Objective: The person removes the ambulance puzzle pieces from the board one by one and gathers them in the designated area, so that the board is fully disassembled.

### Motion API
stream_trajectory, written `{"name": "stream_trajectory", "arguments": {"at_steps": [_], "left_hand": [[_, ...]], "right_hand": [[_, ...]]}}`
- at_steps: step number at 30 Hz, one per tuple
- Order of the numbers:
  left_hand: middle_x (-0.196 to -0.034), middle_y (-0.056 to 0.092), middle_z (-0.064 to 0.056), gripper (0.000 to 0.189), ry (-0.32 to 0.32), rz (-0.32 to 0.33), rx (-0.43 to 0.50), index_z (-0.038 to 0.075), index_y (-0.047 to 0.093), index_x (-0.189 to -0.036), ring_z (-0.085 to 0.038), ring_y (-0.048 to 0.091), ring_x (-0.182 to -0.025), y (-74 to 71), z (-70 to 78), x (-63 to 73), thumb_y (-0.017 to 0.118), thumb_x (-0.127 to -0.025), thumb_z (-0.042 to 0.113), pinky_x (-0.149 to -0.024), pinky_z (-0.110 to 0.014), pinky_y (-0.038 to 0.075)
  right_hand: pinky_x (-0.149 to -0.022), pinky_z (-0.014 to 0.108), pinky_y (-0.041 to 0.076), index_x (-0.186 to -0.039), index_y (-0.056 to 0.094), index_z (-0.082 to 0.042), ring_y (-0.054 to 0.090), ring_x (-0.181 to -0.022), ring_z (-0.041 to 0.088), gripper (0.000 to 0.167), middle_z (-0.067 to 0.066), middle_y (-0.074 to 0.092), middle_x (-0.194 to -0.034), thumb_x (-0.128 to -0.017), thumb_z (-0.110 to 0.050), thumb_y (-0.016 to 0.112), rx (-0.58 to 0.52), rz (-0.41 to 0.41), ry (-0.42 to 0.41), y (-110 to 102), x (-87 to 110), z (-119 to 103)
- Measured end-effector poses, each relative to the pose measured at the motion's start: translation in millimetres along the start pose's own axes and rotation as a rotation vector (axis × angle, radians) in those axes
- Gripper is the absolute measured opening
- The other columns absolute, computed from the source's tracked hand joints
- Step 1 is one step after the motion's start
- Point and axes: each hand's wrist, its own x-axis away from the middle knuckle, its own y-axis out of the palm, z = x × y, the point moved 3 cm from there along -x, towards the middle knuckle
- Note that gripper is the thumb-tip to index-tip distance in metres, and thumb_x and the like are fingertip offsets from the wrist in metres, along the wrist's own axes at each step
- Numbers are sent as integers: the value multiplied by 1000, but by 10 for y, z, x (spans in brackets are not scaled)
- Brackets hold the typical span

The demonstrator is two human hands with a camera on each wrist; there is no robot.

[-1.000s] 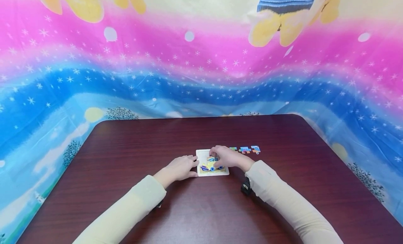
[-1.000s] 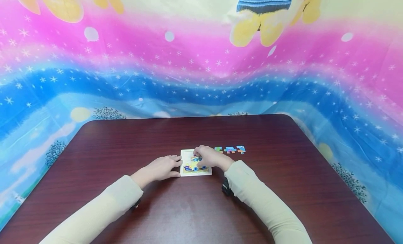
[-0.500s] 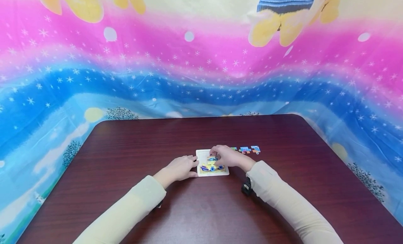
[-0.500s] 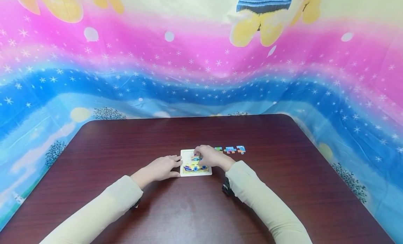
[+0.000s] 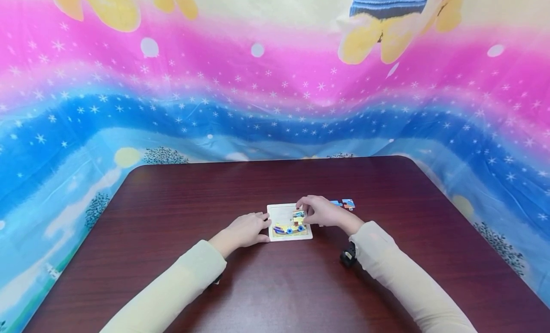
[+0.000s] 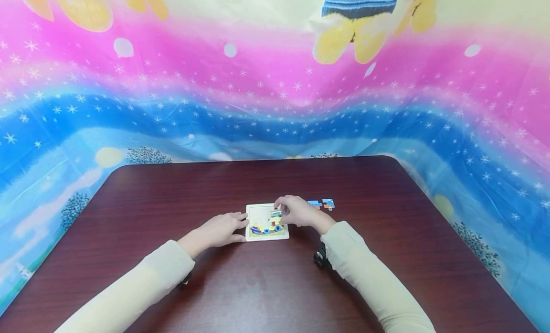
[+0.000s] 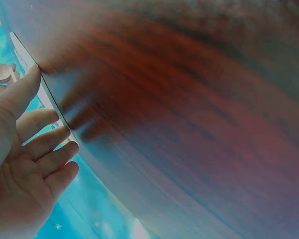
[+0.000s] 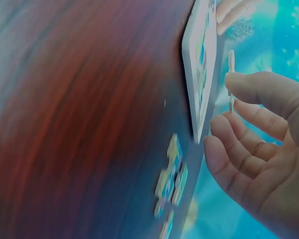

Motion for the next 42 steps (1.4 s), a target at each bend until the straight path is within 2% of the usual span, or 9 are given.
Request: {"name": "stream_trajectory", "arguments": {"at_steps": [2, 8, 13, 20, 25, 32, 42], "left_hand": [[-129, 51, -15, 41, 1, 2, 0, 8, 61, -114, -30, 48, -118, 6, -3, -1, 65, -84, 36, -94, -40, 41], [-129, 51, -15, 41, -2, 4, 9, 8, 61, -115, -30, 48, -118, 7, -5, -4, 65, -84, 35, -94, -41, 41], [-128, 52, -16, 41, 1, 10, 12, 8, 61, -114, -30, 49, -117, 6, -3, -3, 65, -84, 36, -93, -41, 41], [-129, 51, -15, 42, -3, 5, 10, 8, 61, -116, -30, 48, -118, 15, -11, -6, 64, -85, 36, -95, -41, 40], [-130, 51, -15, 42, -7, 2, 10, 8, 61, -116, -29, 47, -119, 13, -8, -6, 64, -85, 36, -95, -41, 40], [-130, 50, -15, 43, -9, -1, 7, 8, 60, -117, -29, 47, -119, 16, -13, -11, 64, -85, 36, -95, -41, 40], [-130, 50, -15, 44, -6, -4, -4, 8, 60, -118, -29, 47, -119, 20, -13, -10, 64, -85, 37, -96, -39, 39]], "right_hand": [[-53, 26, 47, -113, 57, -3, 53, -66, 13, 38, 5, 54, -92, -78, -5, 71, 4, 11, 2, -34, 45, 30], [-65, 28, 47, -112, 58, -3, 55, -72, 11, 36, 3, 55, -92, -78, -4, 71, 25, 56, 2, -133, 180, 156], [-65, 29, 49, -111, 58, -2, 57, -74, 14, 36, 5, 55, -91, -78, -3, 70, 11, 75, 17, -212, 300, 271], [-66, 31, 48, -112, 57, -3, 55, -77, 16, 36, 5, 56, -93, -78, -5, 71, 28, 91, 87, -304, 437, 449], [-67, 31, 48, -113, 58, -3, 55, -75, 16, 37, 5, 55, -94, -79, -6, 72, 59, 73, 112, -325, 515, 566], [-65, 32, 47, -111, 58, -1, 53, -73, 15, 35, 7, 54, -93, -78, -2, 70, 72, 42, 80, -335, 589, 686], [-60, 31, 44, -109, 59, 0, 49, -67, 16, 32, 7, 51, -87, -79, 1, 68, 66, 9, 84, -332, 634, 780]]}}
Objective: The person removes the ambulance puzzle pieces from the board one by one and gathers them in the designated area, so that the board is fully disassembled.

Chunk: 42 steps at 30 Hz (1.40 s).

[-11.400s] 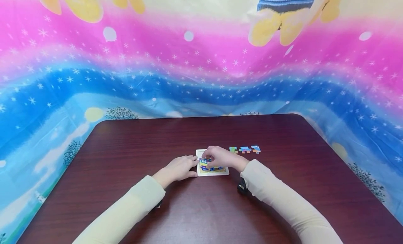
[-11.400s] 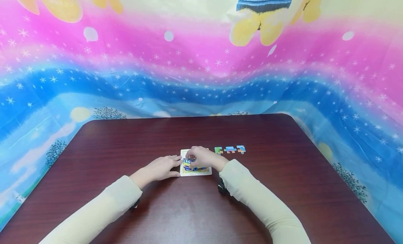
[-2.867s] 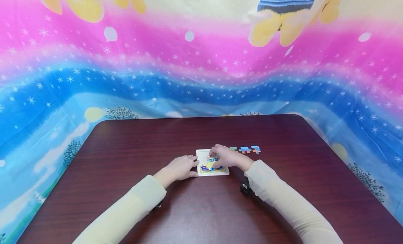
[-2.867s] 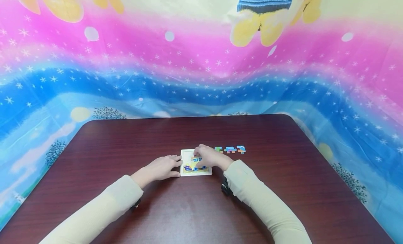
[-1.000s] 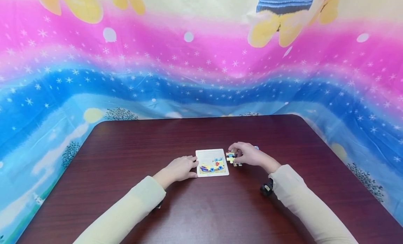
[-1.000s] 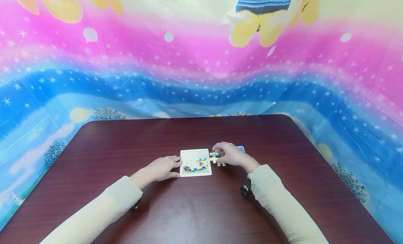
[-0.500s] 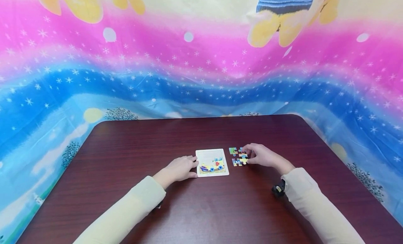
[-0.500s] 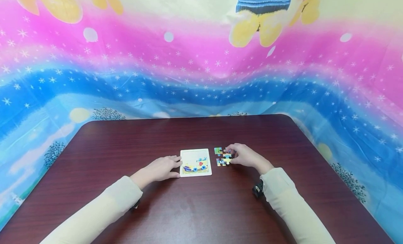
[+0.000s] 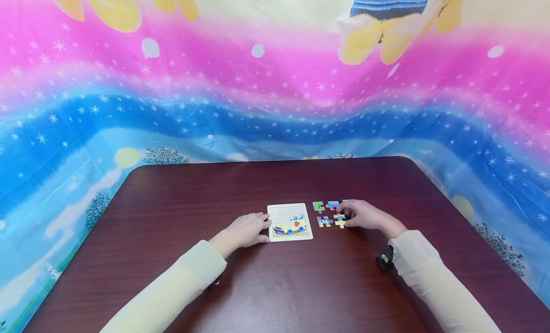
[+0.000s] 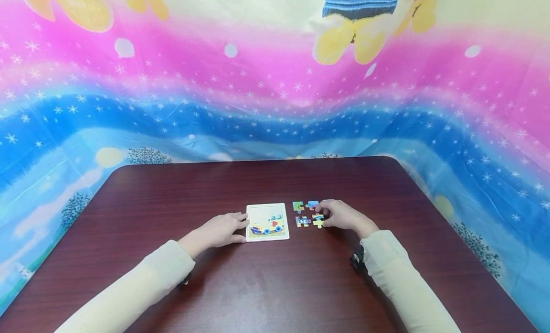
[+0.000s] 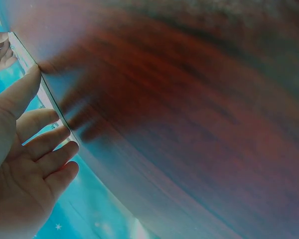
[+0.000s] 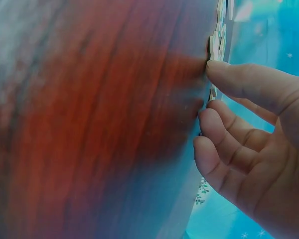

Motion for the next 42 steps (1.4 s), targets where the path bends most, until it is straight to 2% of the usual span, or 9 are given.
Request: {"name": "stream_trajectory", "arguments": {"at_steps": [11, 21, 36, 42], "left_hand": [[-129, 52, -15, 42, 15, 9, -20, 8, 61, -114, -29, 49, -118, -25, 9, -4, 64, -85, 37, -94, -39, 41], [-129, 51, -17, 42, 8, -1, 4, 7, 61, -115, -30, 48, -118, -47, 22, 5, 64, -85, 37, -94, -41, 41], [-130, 51, -16, 43, 5, -8, 8, 7, 60, -116, -30, 47, -119, -31, 17, 8, 64, -85, 37, -95, -41, 40], [-129, 51, -16, 42, 8, -1, 7, 7, 61, -114, -29, 48, -118, -21, 14, 8, 64, -85, 37, -94, -40, 41]], "right_hand": [[-61, 31, 43, -112, 59, -2, 47, -71, 19, 33, 7, 51, -89, -80, 0, 68, -6, -27, 31, -16, -8, 22], [-63, 32, 44, -112, 60, -3, 48, -74, 19, 34, 7, 53, -90, -79, 0, 68, -1, -40, 56, -16, -32, 42], [-61, 32, 44, -112, 61, -3, 49, -72, 19, 33, 7, 53, -88, -79, 0, 68, -10, -21, 45, -24, -36, 24], [-62, 31, 46, -113, 60, -2, 51, -73, 20, 35, 9, 54, -90, -79, 0, 67, -63, -3, 49, -53, -51, -50]]}}
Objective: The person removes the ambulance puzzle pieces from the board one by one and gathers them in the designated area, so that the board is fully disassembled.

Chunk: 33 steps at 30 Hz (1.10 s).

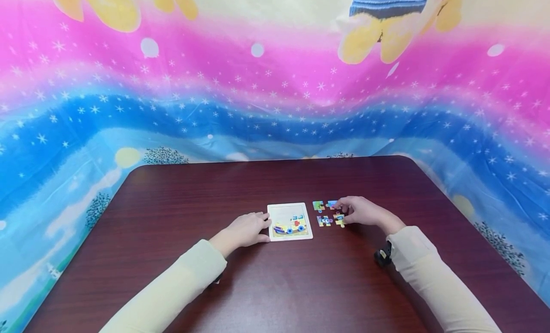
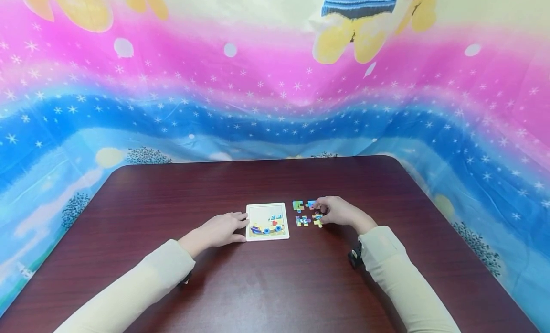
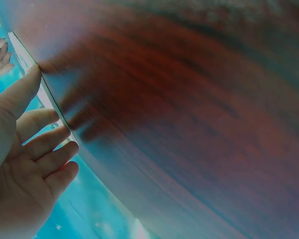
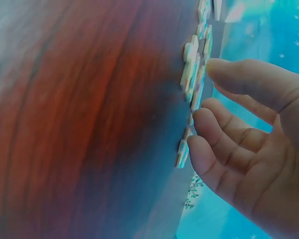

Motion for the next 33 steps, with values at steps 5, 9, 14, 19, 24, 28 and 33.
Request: {"name": "stream_trajectory", "arguments": {"at_steps": [5, 9, 14, 19, 24, 28, 33], "left_hand": [[-127, 53, -17, 38, 16, 18, 0, 7, 62, -109, -30, 50, -116, -3, 3, -4, 65, -84, 36, -91, -41, 43], [-127, 52, -17, 38, 14, 12, 0, 7, 62, -109, -30, 49, -117, -8, 3, -2, 65, -84, 36, -92, -41, 43], [-128, 52, -17, 39, 12, 11, 4, 8, 62, -110, -30, 49, -117, -7, 1, 5, 65, -84, 36, -93, -40, 42], [-128, 52, -16, 39, 14, 16, 8, 8, 62, -110, -31, 49, -117, 1, -5, 9, 65, -84, 36, -93, -41, 42], [-127, 53, -16, 38, 17, 25, 10, 8, 62, -109, -31, 50, -116, 2, -6, 4, 66, -84, 35, -92, -41, 43], [-128, 52, -16, 38, 9, 17, 10, 8, 62, -110, -30, 49, -117, -1, -1, 3, 66, -84, 35, -93, -41, 42], [-128, 52, -16, 36, 9, 12, 10, 8, 62, -108, -30, 49, -117, -17, 3, 5, 66, -84, 35, -93, -41, 42]], "right_hand": [[-60, 30, 47, -111, 59, -1, 53, -72, 19, 34, 9, 56, -91, -79, -2, 68, 0, 22, -49, -6, -31, -93], [-61, 29, 48, -110, 59, 0, 55, -75, 19, 34, 10, 58, -91, -78, -3, 69, 19, 42, -95, 14, -73, -166], [-60, 30, 48, -113, 58, 1, 56, -77, 21, 36, 11, 57, -93, -78, -2, 69, -4, 44, -99, 44, -122, -267], [-65, 30, 49, -113, 58, 1, 57, -77, 19, 37, 11, 58, -93, -79, -3, 70, -13, 48, -111, 96, -190, -375], [-64, 31, 48, -115, 58, -1, 57, -74, 18, 38, 10, 57, -92, -79, -5, 70, 7, 43, -123, 175, -256, -467], [-65, 30, 47, -115, 58, -2, 56, -75, 16, 38, 9, 57, -94, -79, -5, 71, 27, 30, -143, 238, -299, -540], [-57, 27, 47, -116, 57, -3, 54, -70, 14, 39, 8, 54, -97, -80, -6, 71, -1, -12, -128, 318, -346, -621]]}}
